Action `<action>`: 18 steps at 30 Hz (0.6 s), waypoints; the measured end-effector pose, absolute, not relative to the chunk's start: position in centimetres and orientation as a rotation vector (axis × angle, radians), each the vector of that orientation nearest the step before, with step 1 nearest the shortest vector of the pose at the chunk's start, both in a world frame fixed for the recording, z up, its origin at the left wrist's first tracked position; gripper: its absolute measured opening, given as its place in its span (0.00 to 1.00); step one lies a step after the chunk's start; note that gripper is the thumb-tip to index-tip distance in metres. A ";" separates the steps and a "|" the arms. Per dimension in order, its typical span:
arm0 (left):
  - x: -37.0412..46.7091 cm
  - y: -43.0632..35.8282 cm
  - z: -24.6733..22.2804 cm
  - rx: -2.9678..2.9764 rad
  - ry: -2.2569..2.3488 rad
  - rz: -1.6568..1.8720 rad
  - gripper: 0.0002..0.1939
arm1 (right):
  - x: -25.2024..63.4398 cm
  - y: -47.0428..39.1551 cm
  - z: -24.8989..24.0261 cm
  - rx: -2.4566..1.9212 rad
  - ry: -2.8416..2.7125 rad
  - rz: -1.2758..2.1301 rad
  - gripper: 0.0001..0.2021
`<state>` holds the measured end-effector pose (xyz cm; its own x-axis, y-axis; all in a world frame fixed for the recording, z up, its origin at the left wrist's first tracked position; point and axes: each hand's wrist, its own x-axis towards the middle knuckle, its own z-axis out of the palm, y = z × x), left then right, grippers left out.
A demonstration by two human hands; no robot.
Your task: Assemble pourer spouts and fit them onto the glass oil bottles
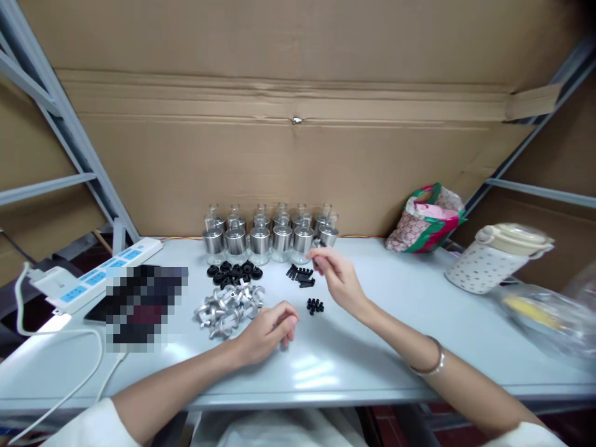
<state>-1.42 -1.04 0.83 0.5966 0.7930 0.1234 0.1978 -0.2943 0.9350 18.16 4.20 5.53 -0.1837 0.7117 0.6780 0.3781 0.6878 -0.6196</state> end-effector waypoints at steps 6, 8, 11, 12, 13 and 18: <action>-1.3 -1.1 1.1 1.785 0.803 0.707 0.17 | 21.0 12.1 6.1 -1.022 -1.358 0.081 0.29; -1.3 -1.1 1.0 1.780 0.809 0.693 0.16 | 22.2 14.8 5.4 -1.105 -1.339 0.084 0.35; -1.3 -0.9 0.7 1.788 0.804 0.681 0.13 | 23.3 17.0 4.2 -1.168 -1.338 0.104 0.36; -1.3 -0.9 0.6 1.790 0.800 0.683 0.12 | 23.5 17.2 4.1 -1.163 -1.324 0.120 0.37; -1.3 -0.9 0.6 1.792 0.797 0.684 0.11 | 23.6 17.2 4.0 -1.147 -1.302 0.126 0.38; -1.4 -1.0 0.5 1.806 0.794 0.682 0.09 | 23.7 13.9 6.7 -0.928 -1.199 -0.025 0.45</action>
